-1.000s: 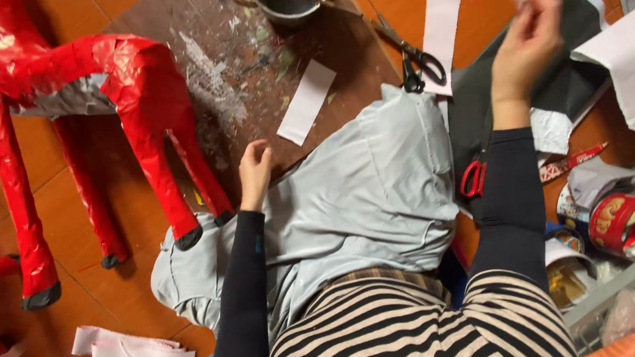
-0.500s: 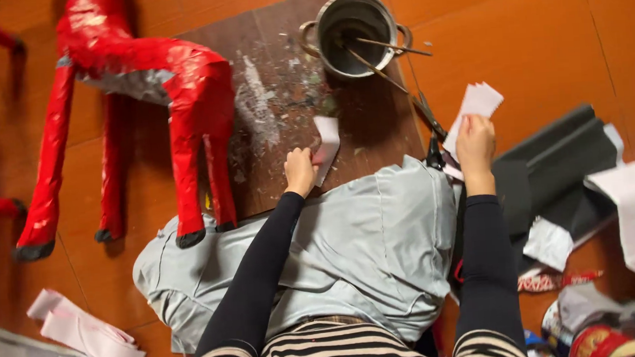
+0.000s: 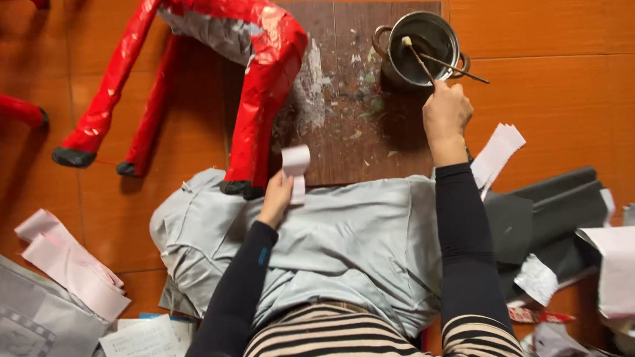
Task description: Applying red paper strips and adhesive to a horse-shaped figure.
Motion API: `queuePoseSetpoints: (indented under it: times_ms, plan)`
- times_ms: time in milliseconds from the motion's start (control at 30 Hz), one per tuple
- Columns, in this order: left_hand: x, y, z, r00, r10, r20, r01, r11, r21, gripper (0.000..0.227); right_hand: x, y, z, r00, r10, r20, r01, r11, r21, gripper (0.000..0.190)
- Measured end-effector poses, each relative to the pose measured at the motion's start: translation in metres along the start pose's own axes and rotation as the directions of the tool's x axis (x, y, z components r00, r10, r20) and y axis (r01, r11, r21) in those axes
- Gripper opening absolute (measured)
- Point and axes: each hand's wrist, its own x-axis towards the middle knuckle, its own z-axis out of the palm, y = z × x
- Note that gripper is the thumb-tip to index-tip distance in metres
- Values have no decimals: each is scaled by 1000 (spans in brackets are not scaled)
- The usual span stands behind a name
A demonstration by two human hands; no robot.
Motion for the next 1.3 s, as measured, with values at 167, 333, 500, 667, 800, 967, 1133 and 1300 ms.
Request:
queuePoseSetpoints:
  times_ms: [167, 333, 500, 667, 800, 967, 1133, 1300]
  plan:
    - [9, 32, 24, 995, 84, 53, -73, 979, -188, 49, -51, -40, 22, 998, -47, 45, 48, 998, -32, 35]
    - [14, 37, 19, 996, 95, 5, -95, 995, 33, 57, -60, -46, 55, 1000, 1, 13, -4, 975, 222, 27]
    - [15, 42, 20, 991, 127, -42, -126, 992, 31, 55, -49, -61, 20, 602, -65, 796, -799, -71, 598, 34]
    - [23, 25, 18, 999, 34, -41, -37, 996, -80, 50, -33, -33, 98, 559, -81, 825, -815, -239, 529, 47]
    - [22, 27, 17, 987, 163, -2, -162, 979, -125, 48, -43, -28, 80, 645, -183, 742, -753, -320, 575, 40]
    - [39, -24, 15, 992, -127, -12, 119, 952, -283, 39, -117, -65, 1, 717, -128, 685, -693, -29, 720, 34]
    - [41, -42, 15, 968, -244, 65, 249, 875, -415, 38, -191, -105, -16, 664, -165, 729, -709, 169, 684, 35]
    - [31, -26, 12, 947, -304, 100, 316, 838, -445, 37, -202, -139, -42, 855, -442, 273, 193, 759, 622, 32]
